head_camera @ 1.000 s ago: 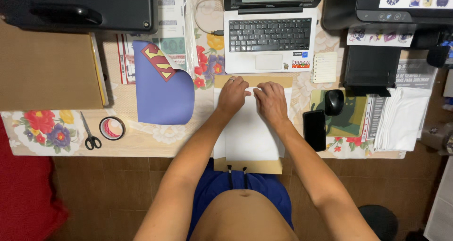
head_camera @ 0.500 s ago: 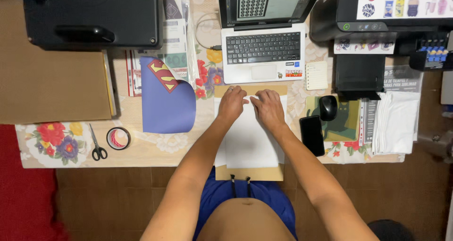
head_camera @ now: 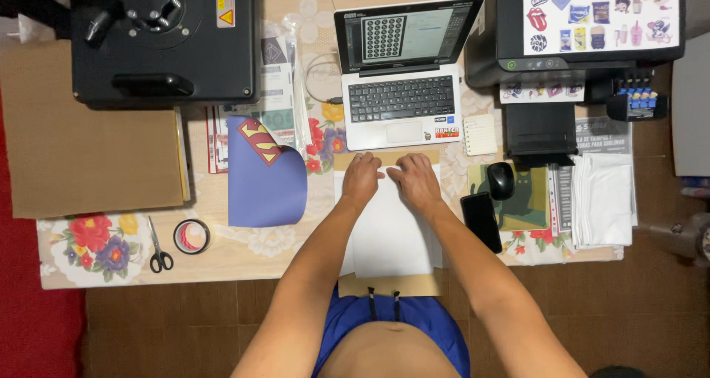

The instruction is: The person aligns a white transfer sheet on a cardboard backing, then places a blue printed sheet with a superhero design on top. They smooth the sheets and handle a roll of tape and scissors on the table.

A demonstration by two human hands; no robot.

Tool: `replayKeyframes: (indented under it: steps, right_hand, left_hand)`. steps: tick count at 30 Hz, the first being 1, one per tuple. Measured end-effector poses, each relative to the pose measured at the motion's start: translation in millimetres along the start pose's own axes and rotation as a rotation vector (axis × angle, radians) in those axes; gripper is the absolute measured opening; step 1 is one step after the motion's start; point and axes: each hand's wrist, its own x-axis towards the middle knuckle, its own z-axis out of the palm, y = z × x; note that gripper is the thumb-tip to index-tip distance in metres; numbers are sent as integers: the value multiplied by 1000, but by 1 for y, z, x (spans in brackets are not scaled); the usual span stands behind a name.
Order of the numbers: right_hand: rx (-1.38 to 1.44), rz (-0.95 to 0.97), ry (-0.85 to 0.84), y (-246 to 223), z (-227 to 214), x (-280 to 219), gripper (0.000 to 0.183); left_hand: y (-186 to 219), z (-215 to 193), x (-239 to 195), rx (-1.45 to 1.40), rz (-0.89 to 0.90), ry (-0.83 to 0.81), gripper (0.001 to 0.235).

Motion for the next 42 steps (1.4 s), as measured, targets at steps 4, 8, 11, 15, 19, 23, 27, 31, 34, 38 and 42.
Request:
replayKeyframes:
  steps: [4, 8, 11, 15, 19, 23, 27, 31, 34, 38, 42]
  right_hand:
    - [24, 12, -18, -7, -19, 2, 18]
    - [25, 19, -42, -7, -23, 1, 22]
    - [31, 5, -39, -4, -21, 2, 22]
    - [12, 4, -41, 0, -14, 1, 20]
    - [1, -1, -45, 4, -13, 1, 20]
    - [4, -21, -37, 15, -10, 5, 20]
    - [7, -36, -36, 20, -10, 6, 21]
    - [8, -22, -39, 19, -18, 7, 18]
    - [27, 21, -15, 25, -16, 3, 14]
    - [31, 45, 11, 36, -18, -2, 12]
    - [27, 64, 23, 46, -20, -8, 10]
  left_hand:
    - [3, -7, 0, 26, -12, -28, 24]
    - [8, -12, 1, 31, -35, -31, 24]
    - [10, -13, 1, 40, -49, -16, 24]
    - [12, -17, 1, 8, -78, -21, 25]
    - [6, -7, -1, 36, -72, -9, 26]
    - [8, -8, 0, 31, -81, 15, 26]
    - [8, -12, -1, 30, -73, 5, 27]
    - [1, -4, -1, 22, -70, 13, 29]
    - [2, -5, -2, 12, -47, 59, 27]
    - [-1, 2, -3, 15, -44, 62, 27]
    - [-1, 4, -3, 10, -38, 75, 26]
